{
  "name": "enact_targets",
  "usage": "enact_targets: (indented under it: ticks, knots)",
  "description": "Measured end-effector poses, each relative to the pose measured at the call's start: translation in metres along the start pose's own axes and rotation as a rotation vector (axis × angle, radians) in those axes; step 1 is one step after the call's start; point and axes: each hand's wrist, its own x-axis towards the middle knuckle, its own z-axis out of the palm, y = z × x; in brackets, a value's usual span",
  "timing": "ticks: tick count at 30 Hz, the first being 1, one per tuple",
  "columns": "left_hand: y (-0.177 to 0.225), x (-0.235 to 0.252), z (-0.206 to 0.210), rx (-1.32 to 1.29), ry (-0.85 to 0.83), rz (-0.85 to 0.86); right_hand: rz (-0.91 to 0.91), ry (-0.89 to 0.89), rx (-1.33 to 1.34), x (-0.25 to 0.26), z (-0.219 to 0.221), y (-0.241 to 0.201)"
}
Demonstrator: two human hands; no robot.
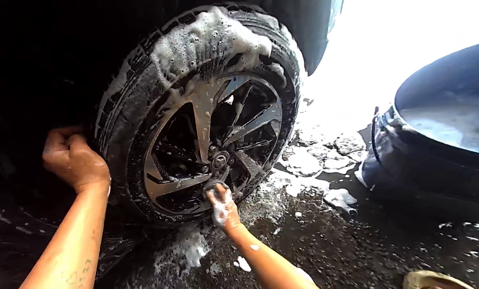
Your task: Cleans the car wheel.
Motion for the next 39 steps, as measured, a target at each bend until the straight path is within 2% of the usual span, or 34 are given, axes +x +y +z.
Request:
enact_targets:
  ticks: [2, 5, 7, 9, 12, 16, 19, 21, 23, 26, 28, 31, 34, 37, 39]
  knots:
    - [0.004, -0.002, -0.001, 0.036, -0.010, -0.015, 0.020, -0.142, -0.089, -0.002, -0.002, -0.020]
    - [0.011, -0.004, -0.002, 0.068, -0.011, -0.052, -0.066, -0.274, -0.185, 0.012, -0.047, -0.028]
    - [0.012, -0.001, -0.001, 0.087, -0.002, -0.068, -0.186, -0.212, -0.220, 0.023, -0.068, -0.004]
    - [0.010, -0.001, -0.002, 0.096, 0.000, -0.091, -0.226, -0.156, -0.230, 0.022, -0.057, 0.015]
    - [0.009, 0.002, 0.004, 0.073, 0.018, -0.102, -0.044, -0.186, -0.194, 0.012, -0.021, 0.004]
    - [0.014, 0.001, 0.002, 0.087, 0.009, -0.158, 0.174, -0.246, -0.072, -0.028, 0.023, -0.044]
    - [0.020, 0.001, 0.005, 0.129, 0.007, -0.179, 0.401, -0.345, 0.022, -0.025, 0.029, -0.098]
    - [0.017, -0.001, 0.003, 0.168, 0.006, -0.158, 0.491, -0.429, 0.075, -0.026, 0.028, -0.127]
    - [0.017, -0.002, 0.006, 0.178, -0.005, -0.123, 0.472, -0.494, 0.061, -0.023, 0.014, -0.132]
    - [0.017, -0.002, 0.003, 0.188, -0.004, -0.094, 0.286, -0.609, 0.018, -0.034, -0.012, -0.121]
    - [0.015, -0.001, 0.003, 0.172, 0.004, -0.072, 0.194, -0.608, 0.017, -0.032, -0.024, -0.110]
    - [0.015, -0.002, 0.004, 0.163, 0.018, -0.070, 0.306, -0.460, 0.001, -0.010, -0.016, -0.097]
    - [0.018, -0.002, 0.002, 0.194, 0.004, -0.098, 0.462, -0.517, 0.035, -0.014, -0.004, -0.126]
    - [0.018, -0.002, 0.002, 0.194, 0.001, -0.098, 0.441, -0.636, 0.026, -0.034, -0.009, -0.150]
    - [0.016, -0.002, 0.003, 0.191, -0.005, -0.087, 0.389, -0.614, -0.007, -0.039, -0.008, -0.137]
